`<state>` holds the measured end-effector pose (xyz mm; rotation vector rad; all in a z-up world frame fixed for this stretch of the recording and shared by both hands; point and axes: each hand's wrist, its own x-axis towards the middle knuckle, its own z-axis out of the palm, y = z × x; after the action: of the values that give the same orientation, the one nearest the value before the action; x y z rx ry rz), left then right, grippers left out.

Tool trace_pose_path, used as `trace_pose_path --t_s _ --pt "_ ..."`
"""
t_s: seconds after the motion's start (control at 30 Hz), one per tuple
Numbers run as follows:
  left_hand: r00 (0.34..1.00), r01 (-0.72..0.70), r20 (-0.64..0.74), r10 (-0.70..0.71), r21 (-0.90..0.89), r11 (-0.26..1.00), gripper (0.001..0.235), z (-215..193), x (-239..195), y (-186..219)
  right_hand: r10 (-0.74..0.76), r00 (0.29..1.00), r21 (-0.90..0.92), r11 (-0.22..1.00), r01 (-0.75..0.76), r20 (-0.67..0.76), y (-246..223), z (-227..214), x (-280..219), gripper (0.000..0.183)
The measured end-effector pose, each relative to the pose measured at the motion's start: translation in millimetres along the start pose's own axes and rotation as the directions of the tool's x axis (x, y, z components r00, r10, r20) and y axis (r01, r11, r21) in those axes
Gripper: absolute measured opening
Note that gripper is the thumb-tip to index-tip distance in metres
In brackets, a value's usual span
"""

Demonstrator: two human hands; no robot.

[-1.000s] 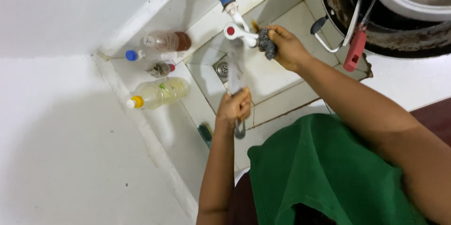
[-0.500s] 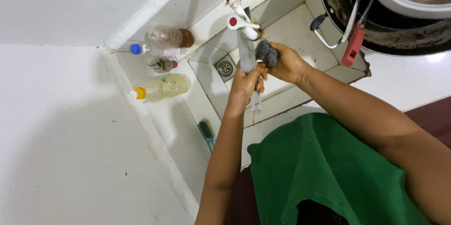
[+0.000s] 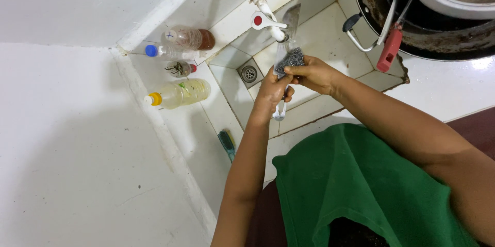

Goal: Washing a knife, a glass, and other small kitchen utensils in a sink using a scrubber and soap.

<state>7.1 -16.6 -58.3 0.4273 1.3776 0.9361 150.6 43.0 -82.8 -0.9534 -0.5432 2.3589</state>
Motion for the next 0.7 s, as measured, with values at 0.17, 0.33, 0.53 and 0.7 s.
trace_pose_path --t_s 0.17,0.33,0.53,0.7 --pt "0.998 0.014 -0.067 -0.012 0.035 0.999 0.030 15 -7 11 0.102 0.994 0.056 0.993 -0.099 -0.041 -24 28 -10 0.042" --pt "0.991 -0.038 -0.120 0.064 0.210 0.977 0.030 31 -12 11 0.143 0.961 0.025 0.990 -0.141 -0.237 -74 105 -47 0.113" --pt "0.985 -0.003 -0.162 0.057 0.319 0.948 0.026 29 5 -25 -0.168 0.792 -0.371 0.925 -0.080 -0.588 -16 50 22 0.096" --pt "0.997 0.048 -0.060 -0.042 0.113 0.992 0.028 26 -24 -15 -0.206 0.725 -0.307 0.952 -0.007 -0.657 15 13 61 0.071"
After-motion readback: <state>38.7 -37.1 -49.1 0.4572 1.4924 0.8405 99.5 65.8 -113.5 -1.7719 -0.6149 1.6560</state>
